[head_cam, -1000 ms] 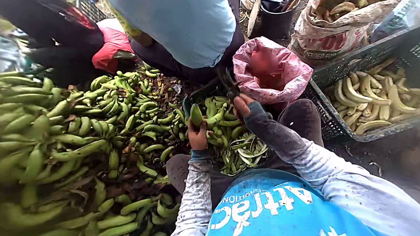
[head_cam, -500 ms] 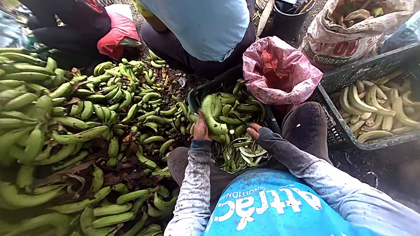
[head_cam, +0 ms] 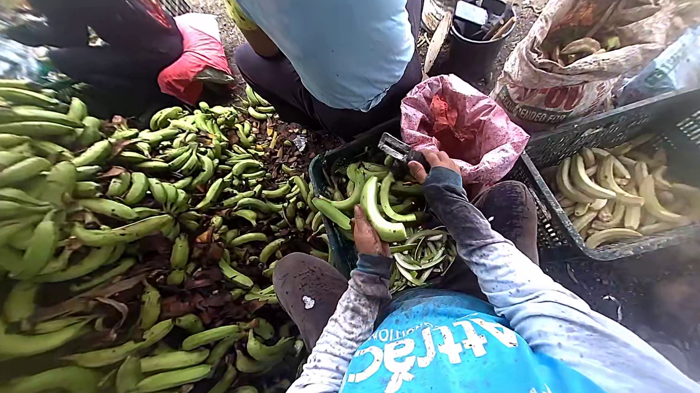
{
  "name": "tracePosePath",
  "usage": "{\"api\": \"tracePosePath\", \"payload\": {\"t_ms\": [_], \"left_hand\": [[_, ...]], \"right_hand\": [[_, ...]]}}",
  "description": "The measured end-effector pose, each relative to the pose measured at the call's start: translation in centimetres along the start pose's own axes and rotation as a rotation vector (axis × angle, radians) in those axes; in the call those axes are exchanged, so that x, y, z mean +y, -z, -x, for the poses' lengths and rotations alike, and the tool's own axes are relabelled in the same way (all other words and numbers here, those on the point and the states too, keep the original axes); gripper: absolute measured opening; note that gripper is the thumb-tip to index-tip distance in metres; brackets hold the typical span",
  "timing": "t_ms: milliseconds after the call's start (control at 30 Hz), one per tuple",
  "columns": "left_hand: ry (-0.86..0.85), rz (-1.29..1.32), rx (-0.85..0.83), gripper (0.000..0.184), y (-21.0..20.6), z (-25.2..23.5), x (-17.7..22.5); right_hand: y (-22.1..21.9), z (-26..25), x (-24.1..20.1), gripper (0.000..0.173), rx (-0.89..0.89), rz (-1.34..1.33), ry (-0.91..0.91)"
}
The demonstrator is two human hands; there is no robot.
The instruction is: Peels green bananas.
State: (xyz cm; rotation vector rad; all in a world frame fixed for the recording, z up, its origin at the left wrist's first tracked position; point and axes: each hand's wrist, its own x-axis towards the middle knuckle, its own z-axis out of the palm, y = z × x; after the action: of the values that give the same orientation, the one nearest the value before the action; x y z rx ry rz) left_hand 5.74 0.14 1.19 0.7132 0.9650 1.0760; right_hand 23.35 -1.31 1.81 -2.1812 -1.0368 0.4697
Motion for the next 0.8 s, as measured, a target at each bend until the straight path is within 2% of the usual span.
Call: {"api": "tracePosePath", "payload": {"t_ms": [33, 67, 167, 233, 267, 333, 400, 500, 567, 600, 633, 700, 800], "left_hand": [[-0.015, -0.010, -0.016, 0.044, 0.6, -0.6, 0.2], [-0.018, -0.023, -0.053, 0.043, 1.6, -1.3, 0.7], [-0.048, -0.088, -0.133, 0.041, 3.3, -3.9, 2.3], [-0.129, -0.133, -0.180, 0.039, 3.1, -5.1, 3.2], [-0.168, -0.137, -0.190, 0.037, 2.5, -5.2, 3.7], [-0.189, -0.134, -0.240, 0.038, 1.5, -4.9, 4.2], [-0.130, -0.138, -0.322, 0.039, 0.9, -3.8, 3.7], [-0.043, -0.121, -0.356, 0.037, 0.0, -1.7, 2.3], [0.047, -0.153, -0.332, 0.038, 0.2, -0.6, 1.5], [0.069, -0.184, -0.329, 0.040, 0.6, -0.3, 1.3], [0.081, -0.202, -0.320, 0.042, 1.0, -0.4, 1.3], [0.022, -0.233, -0.264, 0.045, 1.8, -1.3, 1.7], [-0.310, -0.331, -0.129, 0.045, 1.7, -2.9, 3.6]], "right_hand": [[-0.4, 0.0, 0.5, 0.054, -0.008, -0.074, 0.043], [-0.5, 0.6, 0.5, 0.052, -0.093, -0.147, 0.106], [-1.4, 3.9, 0.8, 0.048, -0.293, -0.322, 0.448], [-3.7, 5.2, 2.5, 0.055, -0.193, -0.375, 0.648], [-4.2, 5.7, 3.0, 0.055, -0.164, -0.367, 0.688], [-4.7, 5.6, 3.6, 0.057, -0.084, -0.295, 0.710], [-4.1, 4.5, 3.4, 0.060, 0.014, -0.183, 0.716], [0.5, 2.7, 1.0, 0.046, 0.095, 0.024, 0.611], [1.4, 1.4, 0.1, 0.046, 0.319, 0.085, 0.535], [1.6, 1.0, -0.4, 0.047, 0.368, 0.071, 0.491], [1.8, 1.0, -1.0, 0.049, 0.342, 0.030, 0.451], [1.9, 2.1, -1.8, 0.052, 0.155, -0.013, 0.416], [-0.8, 5.1, -1.0, 0.051, 0.036, -0.053, 0.524]]}}
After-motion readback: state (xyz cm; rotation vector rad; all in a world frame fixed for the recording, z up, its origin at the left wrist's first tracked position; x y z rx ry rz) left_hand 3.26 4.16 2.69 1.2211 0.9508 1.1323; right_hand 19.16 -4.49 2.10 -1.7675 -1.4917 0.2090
